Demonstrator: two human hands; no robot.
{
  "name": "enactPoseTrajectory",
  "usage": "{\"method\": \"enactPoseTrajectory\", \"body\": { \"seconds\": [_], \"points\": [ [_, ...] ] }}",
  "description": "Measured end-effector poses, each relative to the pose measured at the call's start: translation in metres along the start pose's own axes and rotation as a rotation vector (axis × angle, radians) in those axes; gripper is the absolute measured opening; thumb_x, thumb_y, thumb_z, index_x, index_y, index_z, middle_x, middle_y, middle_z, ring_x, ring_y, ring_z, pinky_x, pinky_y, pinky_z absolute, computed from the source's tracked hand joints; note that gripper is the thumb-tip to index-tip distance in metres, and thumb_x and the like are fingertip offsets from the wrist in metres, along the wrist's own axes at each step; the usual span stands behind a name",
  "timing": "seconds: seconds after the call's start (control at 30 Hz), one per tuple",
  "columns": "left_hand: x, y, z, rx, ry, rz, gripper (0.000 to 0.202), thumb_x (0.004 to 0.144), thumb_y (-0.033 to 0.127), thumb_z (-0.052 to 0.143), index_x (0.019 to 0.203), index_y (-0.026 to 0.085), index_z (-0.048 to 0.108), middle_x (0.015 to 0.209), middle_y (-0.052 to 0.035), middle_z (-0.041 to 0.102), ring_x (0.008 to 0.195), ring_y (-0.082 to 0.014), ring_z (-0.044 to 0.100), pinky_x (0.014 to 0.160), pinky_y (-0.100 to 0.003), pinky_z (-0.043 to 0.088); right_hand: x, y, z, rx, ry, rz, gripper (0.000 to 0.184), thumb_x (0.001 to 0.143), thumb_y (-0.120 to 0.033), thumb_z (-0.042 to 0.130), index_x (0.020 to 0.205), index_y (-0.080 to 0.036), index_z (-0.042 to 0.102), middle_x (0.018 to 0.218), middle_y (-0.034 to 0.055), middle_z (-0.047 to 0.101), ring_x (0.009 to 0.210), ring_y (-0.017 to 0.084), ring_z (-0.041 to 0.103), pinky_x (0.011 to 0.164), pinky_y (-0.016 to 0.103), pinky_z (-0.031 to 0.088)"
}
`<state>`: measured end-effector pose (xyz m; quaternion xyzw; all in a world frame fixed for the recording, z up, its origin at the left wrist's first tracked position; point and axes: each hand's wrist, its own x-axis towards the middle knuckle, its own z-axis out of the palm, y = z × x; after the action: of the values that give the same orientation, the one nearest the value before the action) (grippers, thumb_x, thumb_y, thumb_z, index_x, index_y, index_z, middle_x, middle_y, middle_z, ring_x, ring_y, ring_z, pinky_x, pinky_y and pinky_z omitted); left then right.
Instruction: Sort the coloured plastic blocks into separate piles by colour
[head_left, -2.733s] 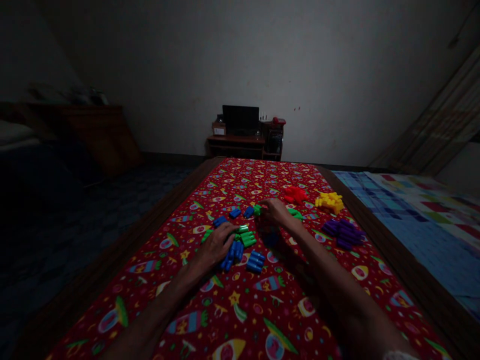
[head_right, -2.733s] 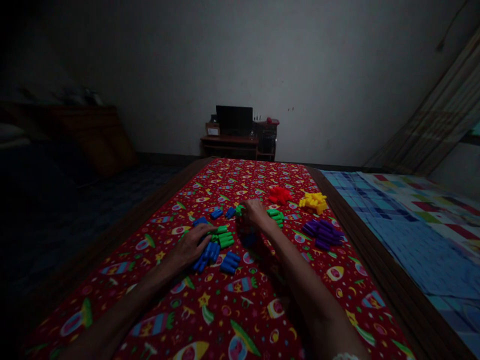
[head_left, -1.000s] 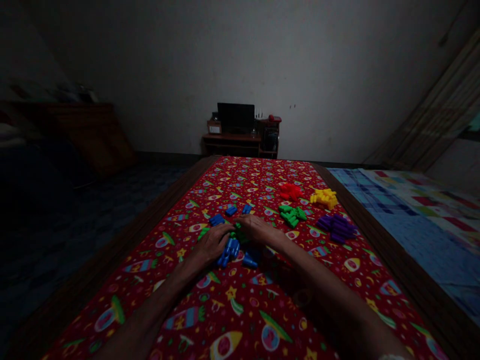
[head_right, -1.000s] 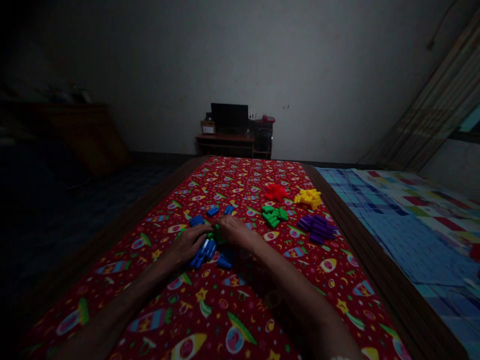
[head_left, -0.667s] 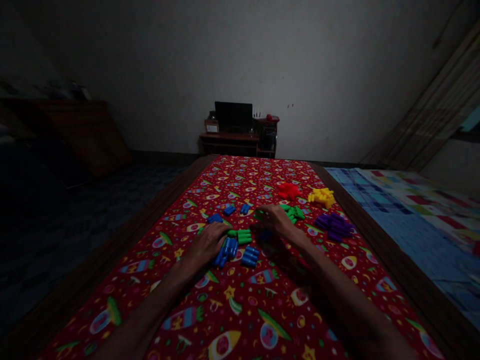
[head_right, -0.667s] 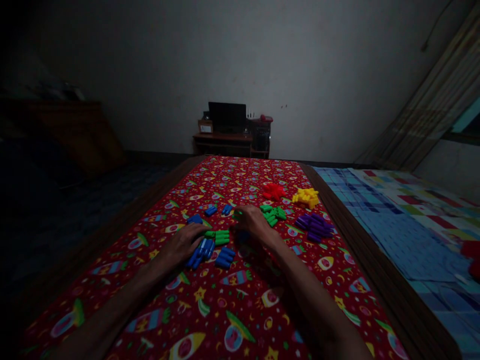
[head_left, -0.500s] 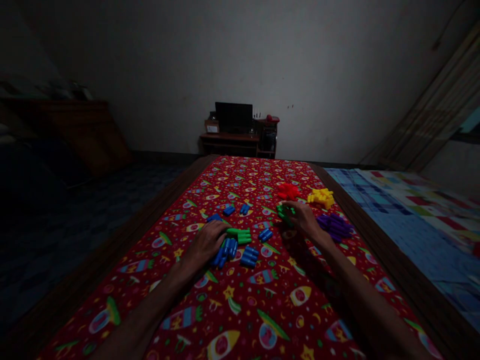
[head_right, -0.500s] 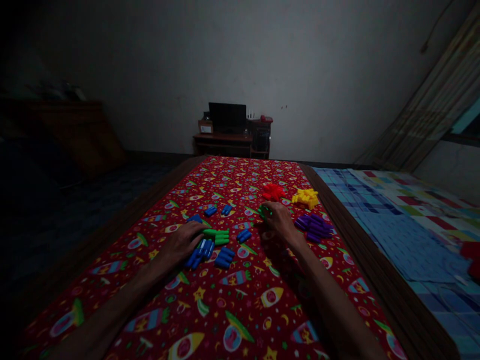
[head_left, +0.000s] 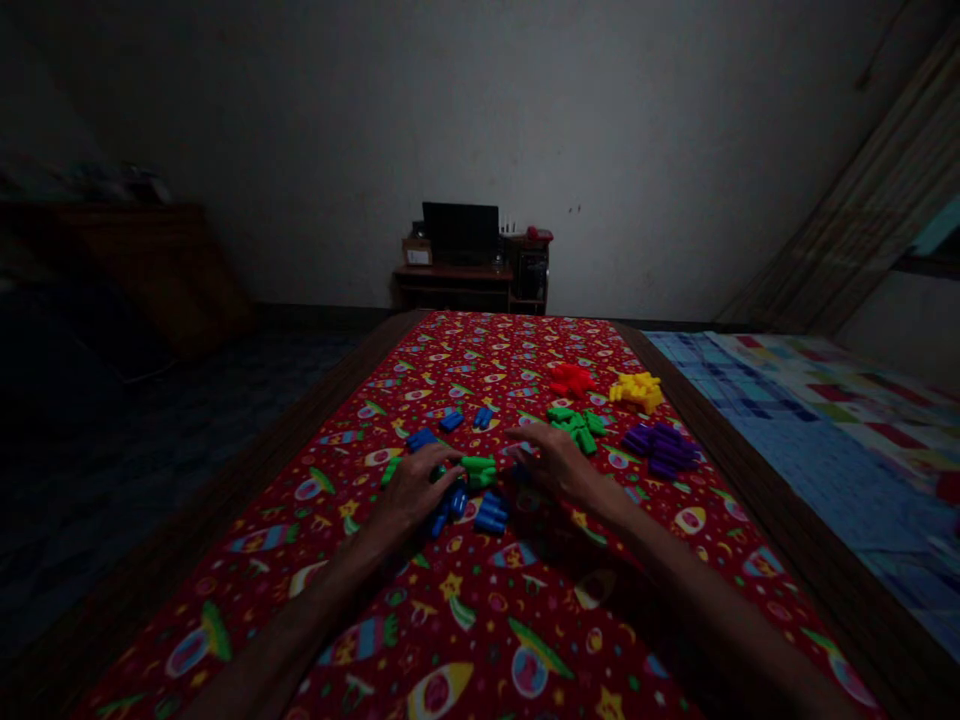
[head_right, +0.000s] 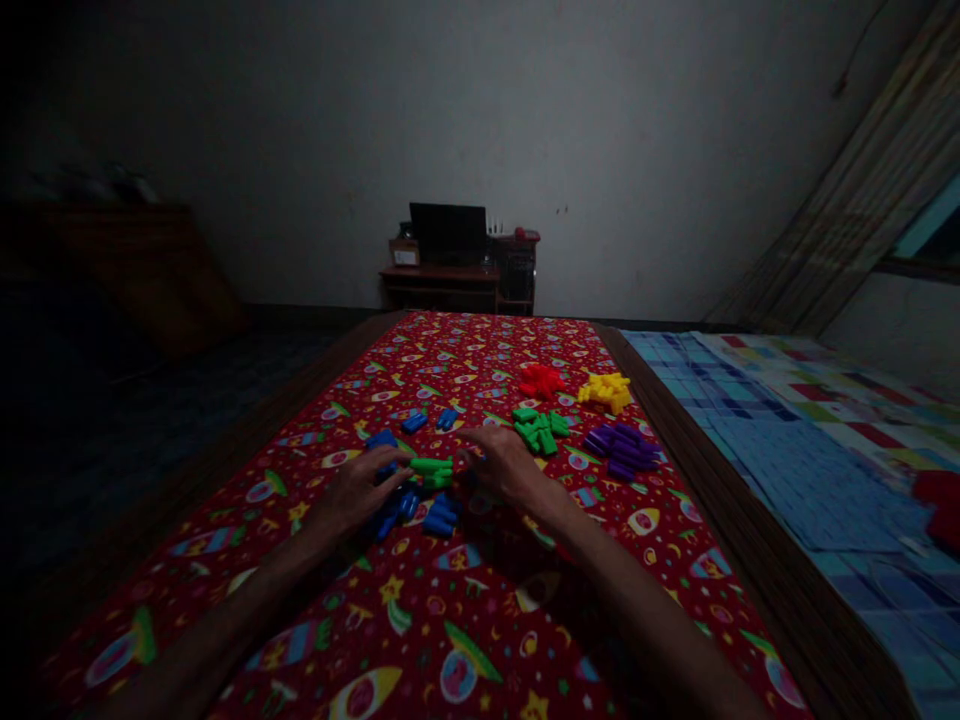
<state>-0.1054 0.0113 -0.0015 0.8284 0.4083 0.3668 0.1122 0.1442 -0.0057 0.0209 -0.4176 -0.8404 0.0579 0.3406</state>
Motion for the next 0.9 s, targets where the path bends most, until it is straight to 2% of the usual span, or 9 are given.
{"method": "enactPoseTrajectory", "body": {
  "seconds": [0.1,0.2,0.33,0.47,0.53,0.6,0.73,0.8,0.9],
  "points": [
    [-0.002,0.009,0.002,-0.035,-0.005,0.037,0.022,0.088,0.036,0.052,0.090,0.020,0.068,0.092,-0.0055,0.073,0.085,-0.0200,0.069,0.078,-0.031,0.055,0.009,-0.026,0.023,0.002,-0.140,-0.088,0.023,0.092,-0.025,0.052,0.109,-0.018,0.066,0.092,0.0082,0.073,0.077,0.016,0.065,0.065,0.022,0.041],
    [-0.001,0.009,0.001,-0.049,-0.021,0.053,0.025,0.090,0.037,0.050,0.093,0.020,0.068,0.091,-0.0057,0.073,0.085,-0.0194,0.069,0.078,-0.031,0.055,0.013,-0.021,0.023,-0.103,-0.145,-0.007,0.017,0.091,-0.020,0.051,0.089,-0.017,0.068,0.076,0.0061,0.070,0.065,0.015,0.062,0.058,0.022,0.036],
    [0.000,0.001,0.000,-0.006,-0.015,0.020,0.029,0.092,0.039,0.046,0.097,0.020,0.068,0.096,-0.0076,0.072,0.092,-0.0212,0.068,0.083,-0.035,0.054,0.011,0.025,-0.011,-0.153,0.076,0.193,0.020,0.087,-0.013,0.049,0.089,-0.017,0.068,0.080,0.0069,0.070,0.069,0.016,0.061,0.062,0.023,0.038],
    [-0.006,0.001,0.006,0.032,-0.137,0.084,0.030,0.093,0.037,0.048,0.110,0.020,0.065,0.113,-0.0092,0.069,0.106,-0.0227,0.063,0.093,-0.039,0.051,0.008,0.054,-0.044,-0.183,0.197,0.338,0.023,0.083,-0.012,0.047,0.090,-0.014,0.069,0.083,0.0095,0.070,0.074,0.018,0.061,0.067,0.026,0.040],
    [-0.011,0.004,0.010,0.089,-0.185,0.137,0.032,0.092,0.037,0.050,0.118,0.021,0.062,0.123,-0.0095,0.064,0.116,-0.0241,0.058,0.100,-0.042,0.047,0.008,0.048,-0.053,-0.148,0.107,0.325,0.022,0.083,-0.014,0.049,0.088,-0.013,0.070,0.079,0.0079,0.069,0.071,0.017,0.060,0.065,0.025,0.039],
    [-0.015,0.007,0.012,0.171,-0.214,0.172,0.035,0.092,0.036,0.051,0.123,0.022,0.059,0.130,-0.0093,0.061,0.122,-0.0253,0.054,0.105,-0.046,0.041,0.008,0.032,-0.057,-0.131,-0.088,0.285,0.020,0.083,-0.015,0.050,0.085,-0.014,0.070,0.074,0.0054,0.067,0.065,0.014,0.057,0.061,0.023,0.036],
    [-0.019,0.011,0.014,0.296,-0.265,0.178,0.036,0.092,0.032,0.051,0.127,0.025,0.056,0.131,-0.0083,0.059,0.122,-0.0258,0.052,0.106,-0.047,0.039,0.002,0.007,-0.055,-0.358,-0.411,0.313,0.016,0.084,-0.018,0.055,0.090,-0.018,0.070,0.080,0.0061,0.068,0.069,0.014,0.057,0.059,0.024,0.030],
    [-0.019,0.011,0.014,0.309,-0.263,0.174,0.036,0.091,0.031,0.053,0.126,0.025,0.055,0.126,-0.0085,0.060,0.118,-0.0257,0.054,0.102,-0.045,0.042,-0.007,0.007,-0.054,-0.523,-0.457,0.361,0.019,0.084,-0.021,0.057,0.099,-0.018,0.068,0.091,0.0094,0.068,0.079,0.018,0.059,0.063,0.026,0.032],
    [-0.018,0.010,0.014,0.291,-0.249,0.172,0.032,0.088,0.031,0.056,0.119,0.021,0.056,0.115,-0.0091,0.063,0.108,-0.0255,0.058,0.095,-0.042,0.048,-0.025,0.014,-0.056,-0.728,-0.431,0.429,0.023,0.088,-0.023,0.051,0.105,-0.018,0.067,0.095,0.0131,0.067,0.086,0.021,0.059,0.068,0.028,0.033]
  ]
}}
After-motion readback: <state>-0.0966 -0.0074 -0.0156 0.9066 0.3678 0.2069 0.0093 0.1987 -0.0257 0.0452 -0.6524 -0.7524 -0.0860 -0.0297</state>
